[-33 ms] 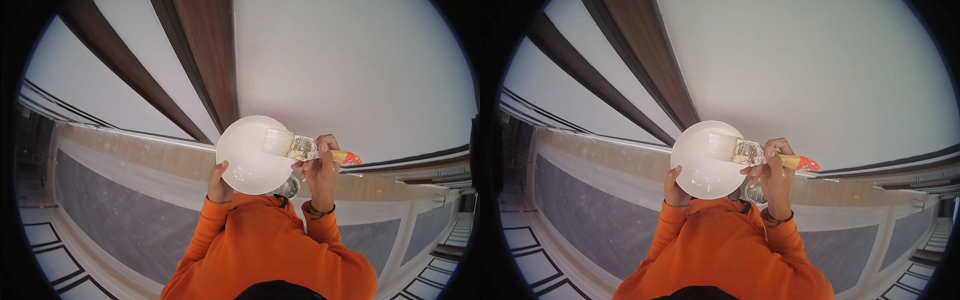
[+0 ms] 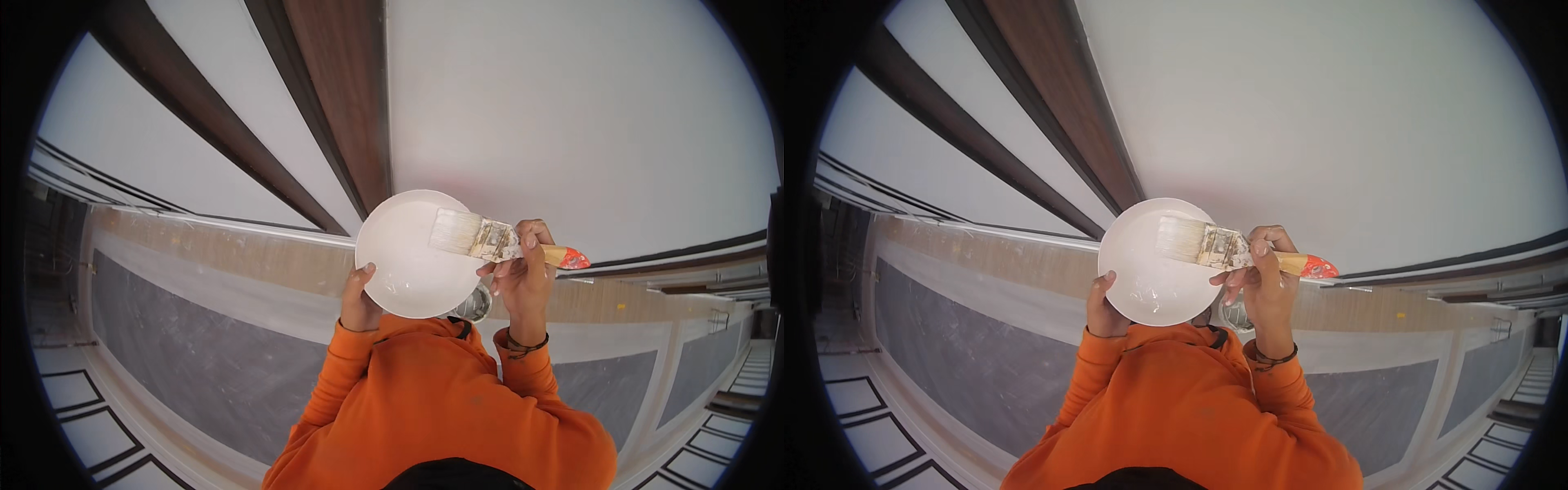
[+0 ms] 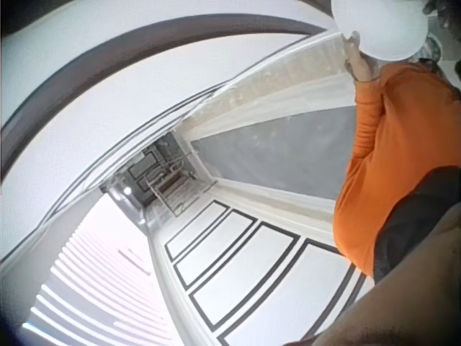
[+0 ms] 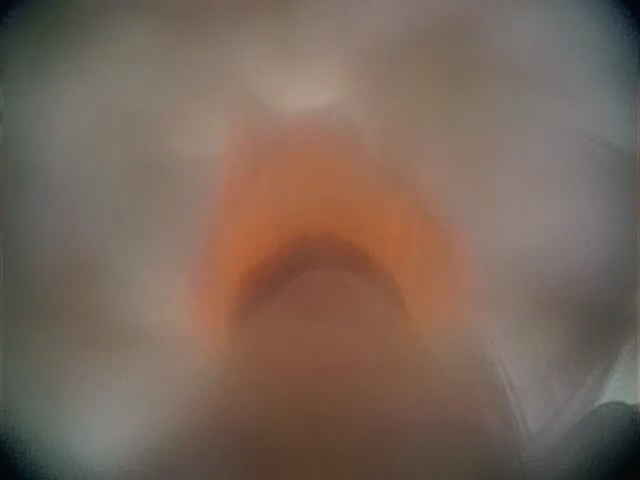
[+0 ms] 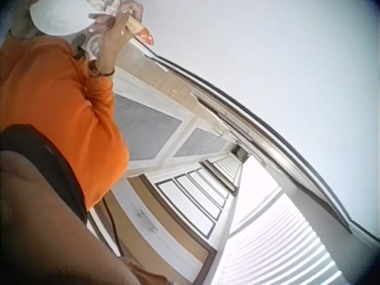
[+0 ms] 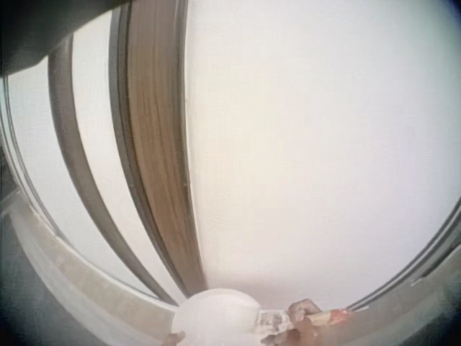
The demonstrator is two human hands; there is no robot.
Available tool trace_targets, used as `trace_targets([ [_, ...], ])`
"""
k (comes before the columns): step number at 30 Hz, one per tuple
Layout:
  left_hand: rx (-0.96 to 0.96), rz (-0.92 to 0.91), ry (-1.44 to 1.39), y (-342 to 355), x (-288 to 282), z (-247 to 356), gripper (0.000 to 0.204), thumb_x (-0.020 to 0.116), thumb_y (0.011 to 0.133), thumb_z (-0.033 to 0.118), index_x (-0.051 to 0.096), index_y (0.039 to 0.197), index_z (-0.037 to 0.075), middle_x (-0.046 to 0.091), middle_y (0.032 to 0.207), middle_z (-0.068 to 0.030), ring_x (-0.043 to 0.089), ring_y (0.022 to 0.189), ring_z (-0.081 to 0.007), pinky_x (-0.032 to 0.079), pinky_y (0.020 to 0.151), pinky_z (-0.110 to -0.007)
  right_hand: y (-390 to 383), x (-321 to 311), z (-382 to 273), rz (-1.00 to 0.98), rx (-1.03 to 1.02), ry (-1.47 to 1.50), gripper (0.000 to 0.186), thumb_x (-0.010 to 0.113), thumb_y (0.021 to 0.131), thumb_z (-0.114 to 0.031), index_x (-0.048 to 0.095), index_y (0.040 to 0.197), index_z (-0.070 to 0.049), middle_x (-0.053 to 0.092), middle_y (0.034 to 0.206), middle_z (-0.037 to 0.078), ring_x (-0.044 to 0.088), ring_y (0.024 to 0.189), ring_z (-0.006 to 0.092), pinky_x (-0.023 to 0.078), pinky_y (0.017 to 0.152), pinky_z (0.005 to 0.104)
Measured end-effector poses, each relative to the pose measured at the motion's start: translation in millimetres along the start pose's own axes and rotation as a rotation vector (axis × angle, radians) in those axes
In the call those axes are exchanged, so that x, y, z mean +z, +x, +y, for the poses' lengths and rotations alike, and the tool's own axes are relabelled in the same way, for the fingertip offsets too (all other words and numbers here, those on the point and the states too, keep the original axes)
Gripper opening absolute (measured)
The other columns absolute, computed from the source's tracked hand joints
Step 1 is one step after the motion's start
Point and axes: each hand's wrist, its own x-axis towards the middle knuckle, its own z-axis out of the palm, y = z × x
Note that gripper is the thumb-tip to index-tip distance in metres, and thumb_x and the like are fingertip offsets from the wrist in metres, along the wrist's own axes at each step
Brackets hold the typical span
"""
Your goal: The person paints a white ceiling with dark brown curved beams using a paintbrush and a small white bowl of paint. They repeatedly dip the brush into the bowl and apply paint to the ceiling surface between the beams.
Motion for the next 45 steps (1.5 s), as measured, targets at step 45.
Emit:
trace_targets([
  [45, -0.082, 0.002, 0.116, 24.3, -61.5, 7.7, 0.062, 0.06, 0.094, 0.036, 0.052, 0.142, -0.001, 0.06, 0.138, -0.0144, 0.057, 0.128, -0.0286, 0.048, 0.105, -0.043, 44.3, -7.5, 39.9, -0.091, -1.183, -1.283, 0.034, 0.076, 0.075, 0.004, 0.076, 0.108, -0.006, 0.074, 0.103, 0.014, 0.071, 0.068, 0.017, 0.058, 0.054, 0.0247],
])
